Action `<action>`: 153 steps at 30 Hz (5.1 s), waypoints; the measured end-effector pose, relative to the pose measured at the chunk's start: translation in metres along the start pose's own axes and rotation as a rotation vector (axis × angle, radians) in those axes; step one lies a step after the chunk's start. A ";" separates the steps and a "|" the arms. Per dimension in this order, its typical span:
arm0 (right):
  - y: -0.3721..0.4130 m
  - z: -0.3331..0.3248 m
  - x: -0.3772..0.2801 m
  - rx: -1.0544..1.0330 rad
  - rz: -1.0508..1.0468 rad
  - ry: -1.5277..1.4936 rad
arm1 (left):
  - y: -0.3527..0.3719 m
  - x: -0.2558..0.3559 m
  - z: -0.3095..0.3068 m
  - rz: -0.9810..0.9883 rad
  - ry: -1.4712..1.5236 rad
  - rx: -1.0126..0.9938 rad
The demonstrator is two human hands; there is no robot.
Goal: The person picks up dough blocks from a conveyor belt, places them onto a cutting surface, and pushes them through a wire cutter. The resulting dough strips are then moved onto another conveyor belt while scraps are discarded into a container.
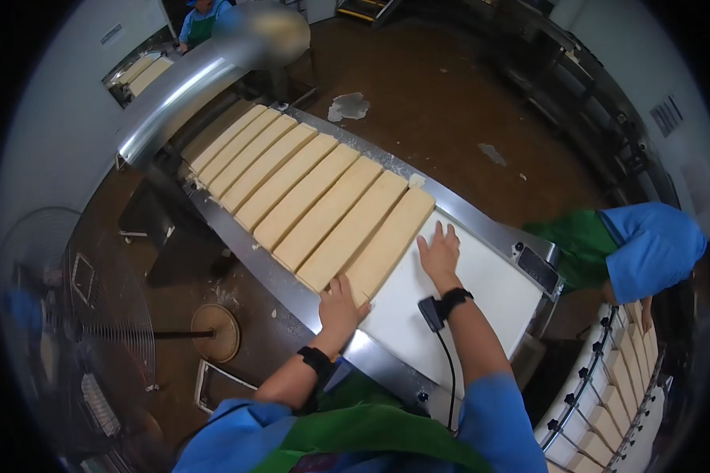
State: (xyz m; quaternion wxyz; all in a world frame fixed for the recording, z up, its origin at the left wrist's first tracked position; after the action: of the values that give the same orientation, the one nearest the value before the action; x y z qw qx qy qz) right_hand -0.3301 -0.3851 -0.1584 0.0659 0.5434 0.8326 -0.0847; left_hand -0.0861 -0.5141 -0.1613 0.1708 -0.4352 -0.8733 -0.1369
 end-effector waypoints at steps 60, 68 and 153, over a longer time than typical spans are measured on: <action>0.598 -0.244 0.567 0.071 1.333 0.051 | 0.368 0.511 0.181 0.837 1.061 -1.156; 0.541 -0.259 0.536 0.083 1.193 0.113 | 0.200 0.360 0.123 0.581 1.072 -0.572; 0.571 -0.270 0.717 0.134 1.389 0.020 | 0.324 0.565 0.163 1.000 0.881 -1.053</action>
State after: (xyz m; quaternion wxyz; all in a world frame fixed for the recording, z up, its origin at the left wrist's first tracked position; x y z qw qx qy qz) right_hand -0.0994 0.5384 -0.0787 0.0637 0.9536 0.2859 -0.0692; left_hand -0.1716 0.1415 -0.0436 0.3108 -0.6996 -0.2545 -0.5909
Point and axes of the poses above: each hand's wrist, its own y-axis away from the middle knuckle, its own z-axis out of the palm, x = y × z, the point moved 8 cm from there along -y, towards the middle knuckle, and after that the axes turned 7 degrees about y, right-handed, at the moved point
